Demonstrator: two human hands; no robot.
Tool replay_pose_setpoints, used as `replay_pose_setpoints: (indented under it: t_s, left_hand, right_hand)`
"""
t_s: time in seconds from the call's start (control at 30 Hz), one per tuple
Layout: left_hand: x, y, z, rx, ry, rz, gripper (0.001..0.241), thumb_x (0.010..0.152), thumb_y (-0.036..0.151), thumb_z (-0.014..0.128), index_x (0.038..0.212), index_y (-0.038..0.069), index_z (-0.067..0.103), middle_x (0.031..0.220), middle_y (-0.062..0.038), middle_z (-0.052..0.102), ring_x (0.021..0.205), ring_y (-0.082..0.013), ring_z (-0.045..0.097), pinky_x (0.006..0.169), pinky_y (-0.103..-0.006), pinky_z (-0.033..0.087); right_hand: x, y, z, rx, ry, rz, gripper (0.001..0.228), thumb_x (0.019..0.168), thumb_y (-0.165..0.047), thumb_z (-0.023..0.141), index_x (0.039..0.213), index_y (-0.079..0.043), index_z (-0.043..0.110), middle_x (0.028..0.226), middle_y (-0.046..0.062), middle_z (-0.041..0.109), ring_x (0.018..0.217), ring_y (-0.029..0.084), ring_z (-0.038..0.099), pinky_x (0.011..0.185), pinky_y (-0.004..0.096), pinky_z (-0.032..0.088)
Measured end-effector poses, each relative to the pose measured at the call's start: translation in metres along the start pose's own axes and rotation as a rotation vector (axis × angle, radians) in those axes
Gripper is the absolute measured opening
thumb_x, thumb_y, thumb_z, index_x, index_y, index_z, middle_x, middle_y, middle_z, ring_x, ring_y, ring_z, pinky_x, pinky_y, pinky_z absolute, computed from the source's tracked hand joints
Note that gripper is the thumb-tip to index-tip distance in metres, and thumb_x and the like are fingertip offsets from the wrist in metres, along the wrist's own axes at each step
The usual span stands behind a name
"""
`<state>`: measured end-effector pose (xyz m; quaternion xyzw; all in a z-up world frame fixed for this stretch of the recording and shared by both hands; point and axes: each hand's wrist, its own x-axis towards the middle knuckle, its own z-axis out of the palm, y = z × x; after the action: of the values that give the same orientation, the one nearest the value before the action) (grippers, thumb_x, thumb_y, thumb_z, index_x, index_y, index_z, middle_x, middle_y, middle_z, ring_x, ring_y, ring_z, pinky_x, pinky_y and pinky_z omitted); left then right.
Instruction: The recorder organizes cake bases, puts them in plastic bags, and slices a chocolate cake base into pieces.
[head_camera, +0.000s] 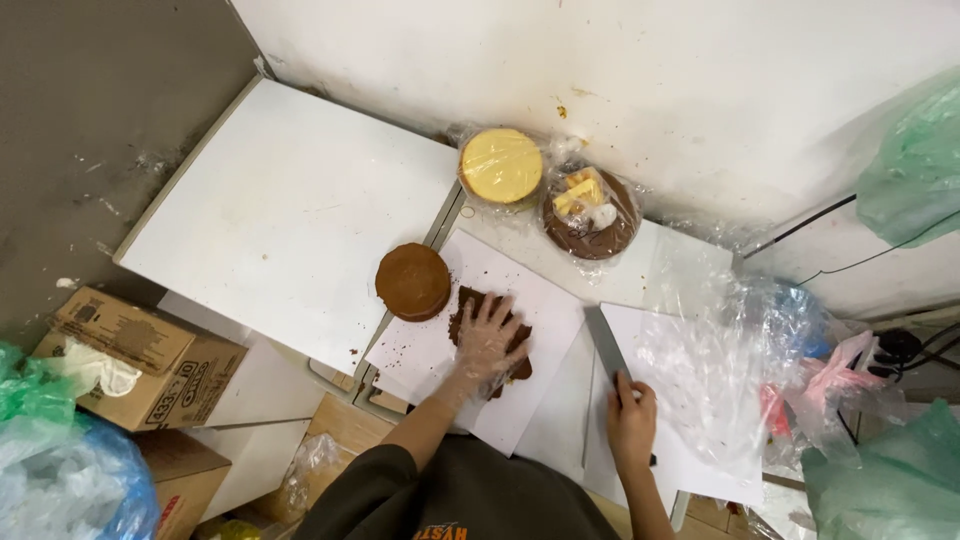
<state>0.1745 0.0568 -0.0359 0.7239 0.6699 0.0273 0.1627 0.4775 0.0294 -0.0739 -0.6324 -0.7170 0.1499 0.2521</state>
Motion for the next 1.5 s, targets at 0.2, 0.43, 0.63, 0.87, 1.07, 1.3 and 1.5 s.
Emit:
replay_pose_setpoints:
  t_s: [0.2,0.43,0.63,0.87,1.07,1.3,1.5]
  left_hand:
    - [0.018,-0.015,0.034,0.001,0.152,0.053,0.082,0.096,0.077,0.027,0.157,0.024,0.04,0.171,-0.007,0.014,0.156,-0.0369,0.006,0.123,-0.0643,0.001]
    - [-0.031,0.005,0.037,-0.01,0.446,0.241,0.083,0.099,0.071,0.023,0.163,0.019,0.027,0.172,-0.011,0.009,0.158,-0.0361,0.005,0.125,-0.0575,-0.002]
    - [-0.046,0.025,-0.022,-0.047,0.025,0.096,0.07,0.105,0.061,0.04,0.163,0.026,0.021,0.174,-0.005,0.002,0.162,-0.029,0.0,0.13,-0.0509,-0.005]
    - [-0.077,0.023,-0.056,-0.158,0.161,0.062,0.079,0.099,0.056,0.048,0.162,0.018,0.019,0.171,-0.012,0.002,0.156,-0.0321,-0.003,0.125,-0.0517,-0.007]
    - [-0.095,0.01,-0.057,-0.275,0.112,-0.094,0.076,0.105,0.047,0.048,0.162,0.01,0.013,0.17,-0.017,-0.004,0.156,-0.034,-0.009,0.124,-0.0493,-0.009]
    - [-0.083,0.021,-0.074,-0.522,0.586,0.163,0.053,0.108,0.036,0.053,0.155,0.014,0.044,0.167,-0.014,0.035,0.153,-0.0283,0.036,0.127,-0.0451,0.031]
    - [-0.072,0.074,-0.167,-0.628,0.461,0.339,0.053,0.093,0.037,0.071,0.138,0.013,0.059,0.146,-0.012,0.055,0.131,-0.0307,0.054,0.108,-0.0469,0.045]
  right_hand:
    - [-0.013,0.02,-0.006,-0.161,0.067,0.003,0.039,0.093,-0.013,0.068,0.132,-0.009,0.068,0.121,0.016,0.06,0.097,0.032,0.06,0.087,0.043,0.052]
    - [0.012,-0.022,-0.017,-0.251,-0.017,0.049,0.041,0.085,-0.024,0.076,0.125,-0.014,0.071,0.127,0.015,0.062,0.108,0.037,0.061,0.088,0.047,0.052]
    - [0.138,-0.056,0.014,0.13,-0.01,-0.195,0.058,0.088,-0.023,0.079,0.14,-0.006,0.061,0.127,0.021,0.06,0.113,0.036,0.06,0.097,0.044,0.052]
    - [0.294,-0.065,0.061,0.554,0.194,-0.092,0.102,0.079,-0.033,0.091,0.149,0.006,0.028,0.136,0.033,0.04,0.118,0.04,0.057,0.098,0.041,0.051]
    - [0.345,-0.029,0.109,0.132,0.141,-0.327,0.071,0.084,-0.025,0.092,0.142,-0.003,0.057,0.124,0.021,0.07,0.116,0.035,0.066,0.1,0.044,0.052]
    - [0.229,-0.105,-0.011,0.885,-0.198,0.014,0.039,0.091,-0.021,0.077,0.118,-0.001,0.058,0.103,0.012,0.069,0.091,0.02,0.067,0.082,0.035,0.054]
    - [0.081,-0.122,-0.069,1.127,-0.415,0.191,0.025,0.094,-0.018,0.064,0.115,-0.004,0.065,0.101,0.009,0.073,0.095,0.018,0.07,0.088,0.035,0.056]
